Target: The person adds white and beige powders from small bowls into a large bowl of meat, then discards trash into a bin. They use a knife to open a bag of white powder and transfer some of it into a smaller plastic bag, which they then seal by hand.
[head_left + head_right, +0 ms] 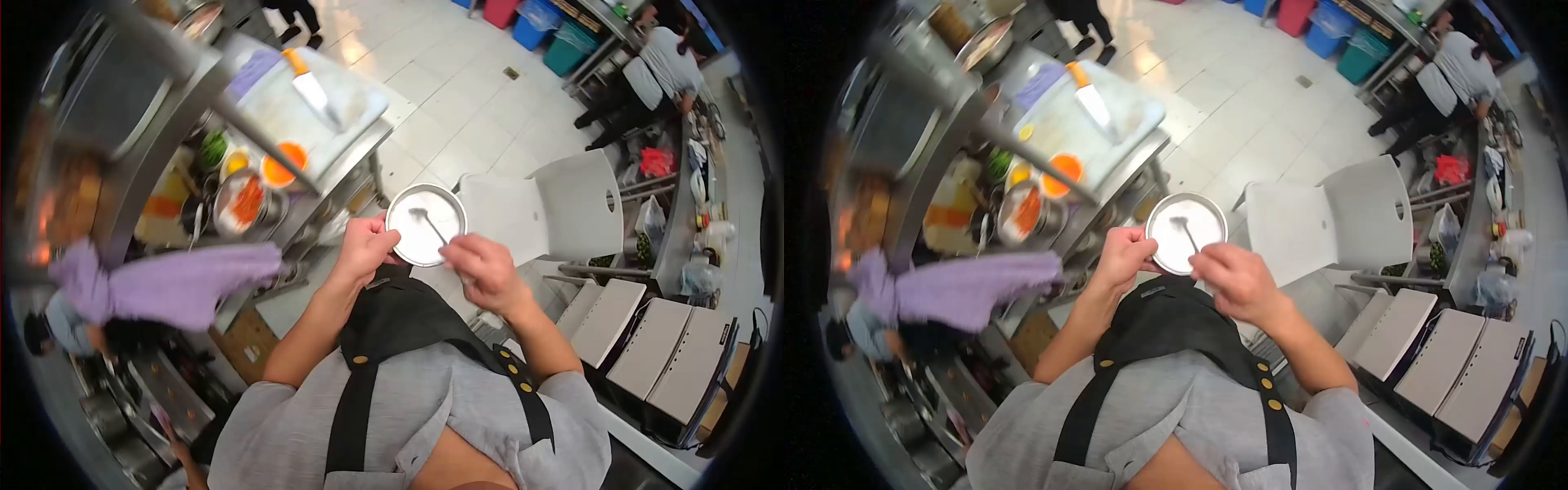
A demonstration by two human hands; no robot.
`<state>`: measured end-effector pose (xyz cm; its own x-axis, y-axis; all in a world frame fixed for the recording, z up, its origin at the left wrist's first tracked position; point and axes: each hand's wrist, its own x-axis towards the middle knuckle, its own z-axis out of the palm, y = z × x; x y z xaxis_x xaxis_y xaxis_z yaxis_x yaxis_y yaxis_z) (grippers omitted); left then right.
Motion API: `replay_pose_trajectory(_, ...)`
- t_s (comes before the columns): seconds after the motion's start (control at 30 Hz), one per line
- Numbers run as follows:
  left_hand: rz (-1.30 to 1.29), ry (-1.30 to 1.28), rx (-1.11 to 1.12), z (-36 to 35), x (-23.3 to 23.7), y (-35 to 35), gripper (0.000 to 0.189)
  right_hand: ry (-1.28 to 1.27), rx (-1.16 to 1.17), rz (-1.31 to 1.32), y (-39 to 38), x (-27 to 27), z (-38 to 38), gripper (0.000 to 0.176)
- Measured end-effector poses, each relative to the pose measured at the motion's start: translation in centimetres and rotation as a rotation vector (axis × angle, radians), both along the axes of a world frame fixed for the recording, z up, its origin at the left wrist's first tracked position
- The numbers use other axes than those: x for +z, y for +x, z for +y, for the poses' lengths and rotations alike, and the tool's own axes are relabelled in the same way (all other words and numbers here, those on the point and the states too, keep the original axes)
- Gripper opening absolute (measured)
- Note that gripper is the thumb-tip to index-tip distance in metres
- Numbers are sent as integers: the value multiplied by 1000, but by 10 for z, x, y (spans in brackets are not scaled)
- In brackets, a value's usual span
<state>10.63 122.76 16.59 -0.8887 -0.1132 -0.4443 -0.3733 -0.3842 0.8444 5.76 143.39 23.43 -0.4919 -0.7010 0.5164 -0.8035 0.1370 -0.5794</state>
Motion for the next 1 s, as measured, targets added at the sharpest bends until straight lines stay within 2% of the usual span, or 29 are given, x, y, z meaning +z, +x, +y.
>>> replay_pose_trajectory(0.1, 135, -3, -24, 5, -15, -75, 19, -13, -59, -23, -52, 8, 9, 30)
replay_pose_trajectory(0.13, 120, 5, -43, 4, -20, -99, 21, -20, -150, 46, -74, 6, 8, 29)
replay_pose_trajectory(0.23, 76, 37, -27, 4, -10, -165, 25, -42, -219, 89, -144, 11, -3, 27)
replay_pose_trajectory(0.3, 98, 33, -22, -4, -4, -206, 25, -35, -176, 104, -181, 18, -20, 26)
replay_pose_trajectory(0.37, 109, 27, -14, -11, 0, -231, 26, 119, 130, 73, -213, 26, -36, 25)
replay_pose_trajectory(0.43, 135, 32, 7, -24, 3, -255, 26, 141, 185, 76, -242, 33, -46, 26)
replay_pose_trajectory(0.53, 117, 72, 100, -44, -6, -294, 26, 148, 24, 189, -307, 33, -62, 26)
replay_pose_trajectory(0.7, 146, 177, 340, -88, -34, -353, 24, 275, 248, 109, -387, 3, -130, 24)
replay_pose_trajectory(0.77, 160, 198, 447, -109, -47, -379, 24, 134, 251, 163, -435, -6, -164, 22)
replay_pose_trajectory(0.9, 128, 71, 649, -154, -69, -441, 23, 178, 416, 18, -514, -20, -218, 17)
replay_pose_trajectory(0.93, 106, 35, 696, -165, -71, -456, 23, 81, 366, -3, -536, -17, -234, 16)
replay_pose_trajectory(1.0, 82, 6, 771, -186, -67, -481, 24, 29, 426, -12, -581, -12, -267, 17)
